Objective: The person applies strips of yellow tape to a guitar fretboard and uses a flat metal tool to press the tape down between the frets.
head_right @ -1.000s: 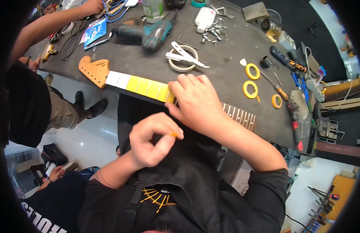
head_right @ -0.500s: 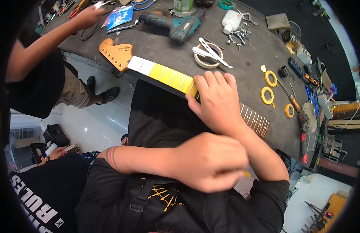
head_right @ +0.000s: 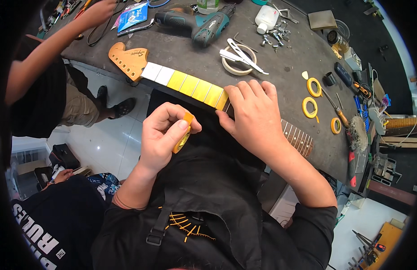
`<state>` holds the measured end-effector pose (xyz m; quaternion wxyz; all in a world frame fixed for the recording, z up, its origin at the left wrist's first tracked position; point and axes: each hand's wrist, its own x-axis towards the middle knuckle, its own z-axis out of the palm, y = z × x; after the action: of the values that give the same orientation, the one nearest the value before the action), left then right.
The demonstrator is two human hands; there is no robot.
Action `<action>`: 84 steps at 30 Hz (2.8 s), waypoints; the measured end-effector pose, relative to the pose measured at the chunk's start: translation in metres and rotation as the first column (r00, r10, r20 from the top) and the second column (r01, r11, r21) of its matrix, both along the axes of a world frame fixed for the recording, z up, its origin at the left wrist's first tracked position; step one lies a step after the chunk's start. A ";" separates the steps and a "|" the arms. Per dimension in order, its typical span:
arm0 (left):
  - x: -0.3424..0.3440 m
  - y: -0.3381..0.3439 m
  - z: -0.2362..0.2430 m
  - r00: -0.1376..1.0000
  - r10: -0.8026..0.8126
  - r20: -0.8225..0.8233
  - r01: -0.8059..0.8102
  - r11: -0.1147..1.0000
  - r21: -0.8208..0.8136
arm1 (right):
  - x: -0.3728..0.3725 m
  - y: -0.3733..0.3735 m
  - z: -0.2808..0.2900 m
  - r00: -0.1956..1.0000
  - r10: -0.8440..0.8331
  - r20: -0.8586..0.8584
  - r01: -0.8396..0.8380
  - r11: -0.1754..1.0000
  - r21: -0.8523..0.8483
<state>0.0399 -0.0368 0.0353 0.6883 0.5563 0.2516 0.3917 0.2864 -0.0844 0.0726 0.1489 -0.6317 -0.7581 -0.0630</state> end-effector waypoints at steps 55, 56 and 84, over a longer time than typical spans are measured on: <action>0.055 -0.004 -0.020 0.959 -0.057 -0.278 0.038 0.997 -0.073 | 0.058 0.043 -0.007 0.651 -0.240 -0.720 -0.167 0.880 -0.445; 0.055 -0.005 -0.020 0.959 -0.056 -0.278 0.037 0.997 -0.074 | 0.058 0.044 -0.007 0.654 -0.245 -0.716 -0.166 0.877 -0.451; 0.055 -0.006 -0.022 0.956 -0.051 -0.289 0.042 0.998 -0.039 | 0.059 0.044 -0.008 0.703 -0.198 -0.683 -0.172 0.885 -0.433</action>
<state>0.0948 -0.0430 0.0136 0.6620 0.6022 0.3431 0.2854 0.3449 -0.0401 0.0643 0.2724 -0.6284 -0.6289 0.3681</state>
